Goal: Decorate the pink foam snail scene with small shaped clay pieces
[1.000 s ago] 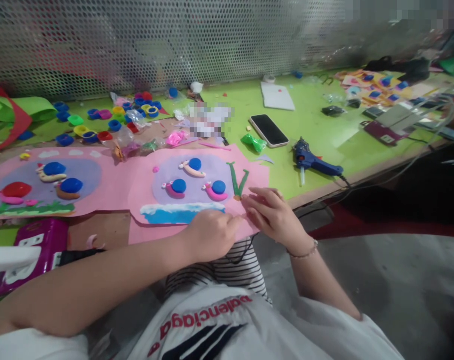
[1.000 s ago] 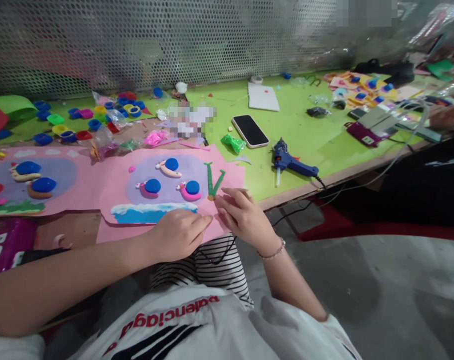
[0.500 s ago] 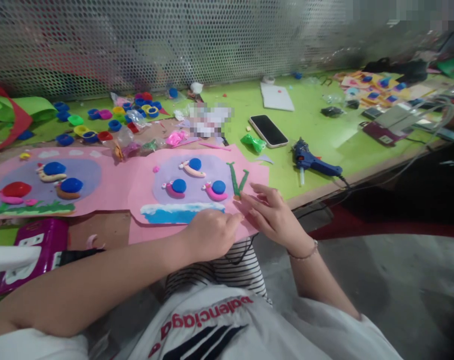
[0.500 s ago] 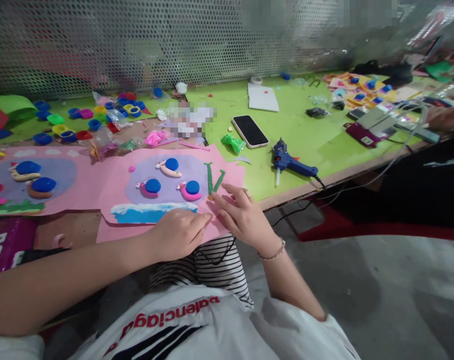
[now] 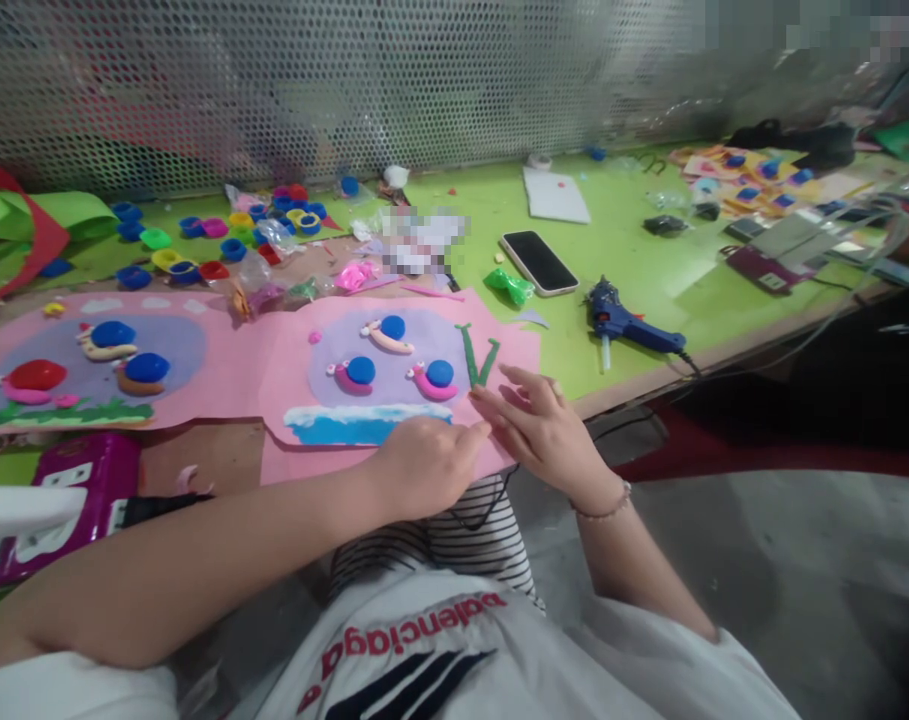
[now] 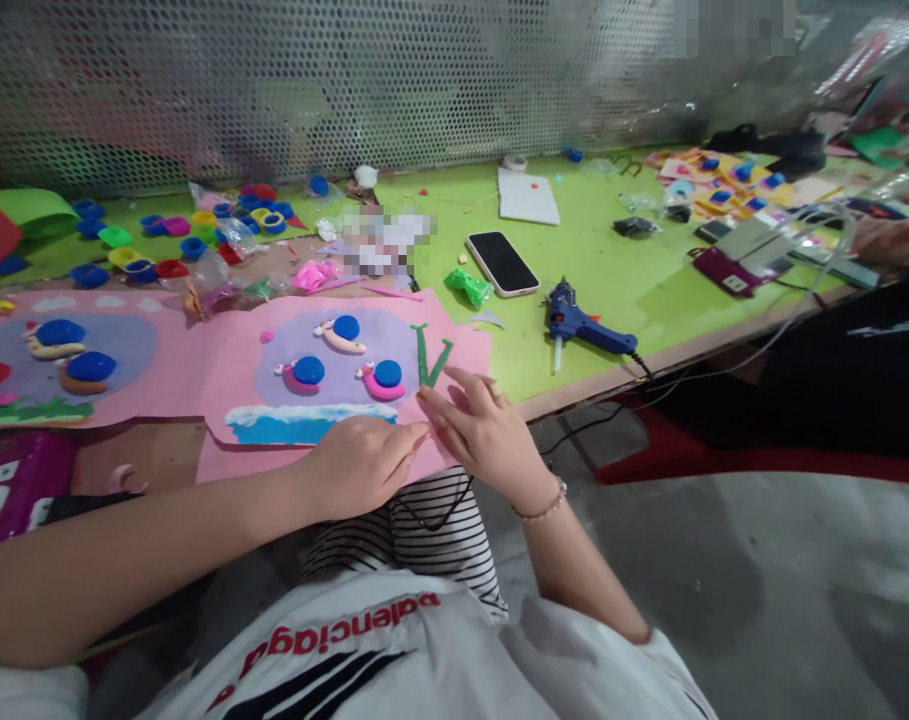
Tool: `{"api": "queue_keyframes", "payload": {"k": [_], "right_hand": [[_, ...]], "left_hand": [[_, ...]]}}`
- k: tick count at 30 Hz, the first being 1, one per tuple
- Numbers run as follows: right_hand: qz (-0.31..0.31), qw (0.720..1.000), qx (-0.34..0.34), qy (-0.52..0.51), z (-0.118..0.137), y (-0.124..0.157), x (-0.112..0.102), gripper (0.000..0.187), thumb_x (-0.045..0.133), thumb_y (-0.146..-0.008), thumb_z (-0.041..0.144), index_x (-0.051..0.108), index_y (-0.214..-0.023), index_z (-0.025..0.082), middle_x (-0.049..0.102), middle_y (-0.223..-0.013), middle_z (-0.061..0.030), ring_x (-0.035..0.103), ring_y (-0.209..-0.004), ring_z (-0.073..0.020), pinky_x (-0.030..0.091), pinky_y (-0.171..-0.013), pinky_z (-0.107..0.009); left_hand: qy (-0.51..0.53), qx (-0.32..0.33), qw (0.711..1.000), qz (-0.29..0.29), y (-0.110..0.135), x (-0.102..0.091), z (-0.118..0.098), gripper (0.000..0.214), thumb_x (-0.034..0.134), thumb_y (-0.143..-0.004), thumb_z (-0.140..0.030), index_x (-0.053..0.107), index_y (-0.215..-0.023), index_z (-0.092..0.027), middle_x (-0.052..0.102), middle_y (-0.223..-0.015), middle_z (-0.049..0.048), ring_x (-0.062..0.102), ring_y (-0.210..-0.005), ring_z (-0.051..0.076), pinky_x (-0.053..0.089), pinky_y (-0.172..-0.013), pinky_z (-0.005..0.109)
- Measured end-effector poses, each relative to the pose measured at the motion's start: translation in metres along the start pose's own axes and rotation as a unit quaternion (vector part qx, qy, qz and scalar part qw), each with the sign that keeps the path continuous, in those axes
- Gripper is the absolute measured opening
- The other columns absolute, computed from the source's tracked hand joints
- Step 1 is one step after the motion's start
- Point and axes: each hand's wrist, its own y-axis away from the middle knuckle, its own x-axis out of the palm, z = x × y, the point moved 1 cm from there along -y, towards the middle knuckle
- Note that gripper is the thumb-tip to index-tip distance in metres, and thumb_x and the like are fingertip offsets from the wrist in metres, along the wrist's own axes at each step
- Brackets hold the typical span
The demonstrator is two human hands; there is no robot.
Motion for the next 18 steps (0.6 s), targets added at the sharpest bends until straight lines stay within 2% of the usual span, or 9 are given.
{"api": "queue_keyframes", "payload": {"k": [3,8,12,18], "right_hand": [[0.031,0.999,-0.017,0.008,0.0011,-0.0012,-0.0001,0.038,0.044,-0.089,0.027,0.054,-0.125,0.022,0.045,-0.125,-0.0150,0.043,-0.115,-0.0270,0.042,-0.092,-0.044],[0.019,0.999,-0.001,0.027,0.0023,-0.0015,-0.0009,0.041,0.042,-0.090,0.029,0.048,-0.131,0.024,0.041,-0.127,-0.0147,0.044,-0.112,-0.0261,0.044,-0.089,-0.042],[0.047,0.997,-0.004,0.053,0.0039,-0.0015,-0.0006,0.041,0.043,-0.090,0.030,0.049,-0.130,0.026,0.043,-0.125,-0.0141,0.043,-0.111,-0.0278,0.044,-0.087,-0.042],[0.016,0.999,0.012,0.037,0.0039,0.0003,0.0015,0.041,0.043,-0.090,0.029,0.049,-0.130,0.025,0.041,-0.125,-0.0145,0.044,-0.109,-0.0261,0.044,-0.087,-0.041]], "left_hand": [[0.002,-0.001,1.000,-0.004,-0.0004,-0.0010,-0.0003,0.033,0.036,-0.088,-0.021,0.048,-0.116,-0.010,0.067,-0.078,0.0096,0.065,-0.071,0.023,0.050,-0.060,0.035],[0.011,0.001,1.000,-0.001,-0.0003,-0.0005,-0.0002,0.032,0.036,-0.088,-0.020,0.049,-0.115,-0.009,0.067,-0.078,0.0105,0.065,-0.071,0.022,0.050,-0.062,0.034],[0.004,0.002,1.000,-0.018,0.0003,0.0016,0.0005,0.033,0.036,-0.088,-0.021,0.048,-0.116,-0.009,0.067,-0.077,0.0099,0.064,-0.070,0.024,0.050,-0.060,0.036],[0.007,0.007,1.000,-0.012,0.0000,0.0000,0.0000,0.032,0.037,-0.087,-0.020,0.049,-0.115,-0.009,0.067,-0.079,0.0090,0.064,-0.071,0.024,0.050,-0.061,0.036]]}}
